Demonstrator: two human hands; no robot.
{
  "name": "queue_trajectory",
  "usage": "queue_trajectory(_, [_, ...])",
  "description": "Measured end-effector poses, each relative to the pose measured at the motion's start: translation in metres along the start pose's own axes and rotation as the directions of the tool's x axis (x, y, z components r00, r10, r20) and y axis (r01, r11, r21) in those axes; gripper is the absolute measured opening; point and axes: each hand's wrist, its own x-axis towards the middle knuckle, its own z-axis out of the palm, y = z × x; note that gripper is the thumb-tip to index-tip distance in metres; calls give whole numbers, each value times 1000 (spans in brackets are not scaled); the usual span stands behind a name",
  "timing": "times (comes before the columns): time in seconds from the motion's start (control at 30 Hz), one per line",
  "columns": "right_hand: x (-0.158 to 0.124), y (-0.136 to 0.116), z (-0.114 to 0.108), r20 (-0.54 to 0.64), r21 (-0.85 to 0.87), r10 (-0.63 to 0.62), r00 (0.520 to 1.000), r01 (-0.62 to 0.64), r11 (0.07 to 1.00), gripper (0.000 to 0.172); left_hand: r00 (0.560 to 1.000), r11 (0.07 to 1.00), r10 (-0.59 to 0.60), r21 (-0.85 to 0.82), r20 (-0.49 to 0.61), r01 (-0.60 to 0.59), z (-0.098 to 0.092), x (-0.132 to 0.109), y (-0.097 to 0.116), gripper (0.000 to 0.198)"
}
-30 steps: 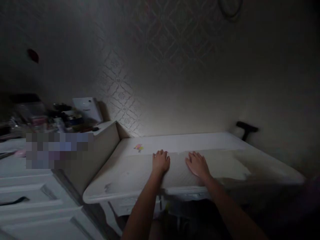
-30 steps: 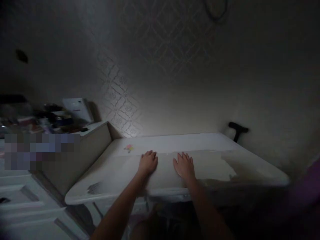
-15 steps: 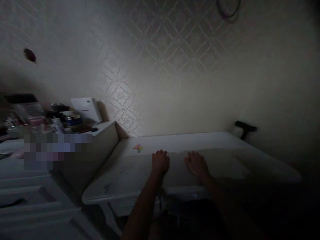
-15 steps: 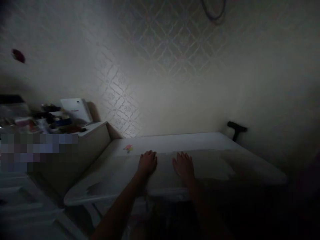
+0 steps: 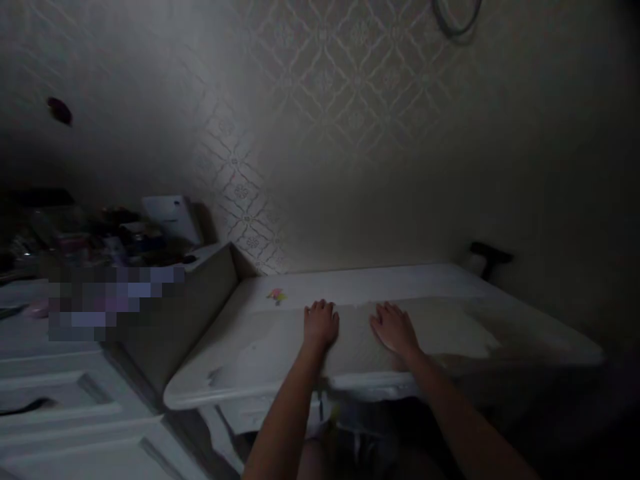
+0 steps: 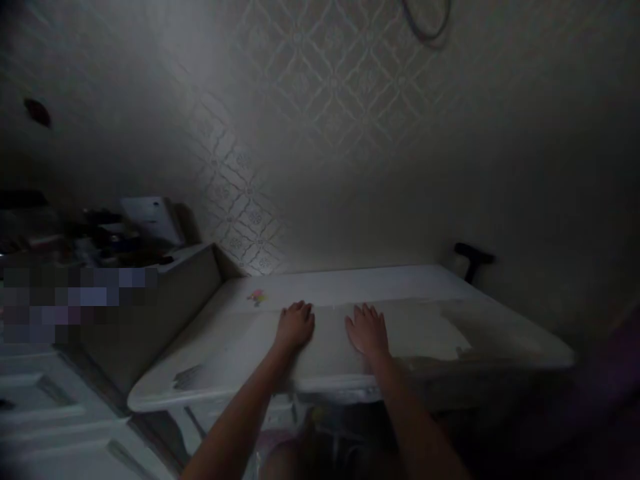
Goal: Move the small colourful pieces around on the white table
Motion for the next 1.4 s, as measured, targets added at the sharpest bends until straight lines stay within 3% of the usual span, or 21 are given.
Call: queue_trajectory(1.4, [0,0,0,-13,-8,-8,1000,8,1000,48,1000,1000,0,-7,15,0,-3,-1,1,40])
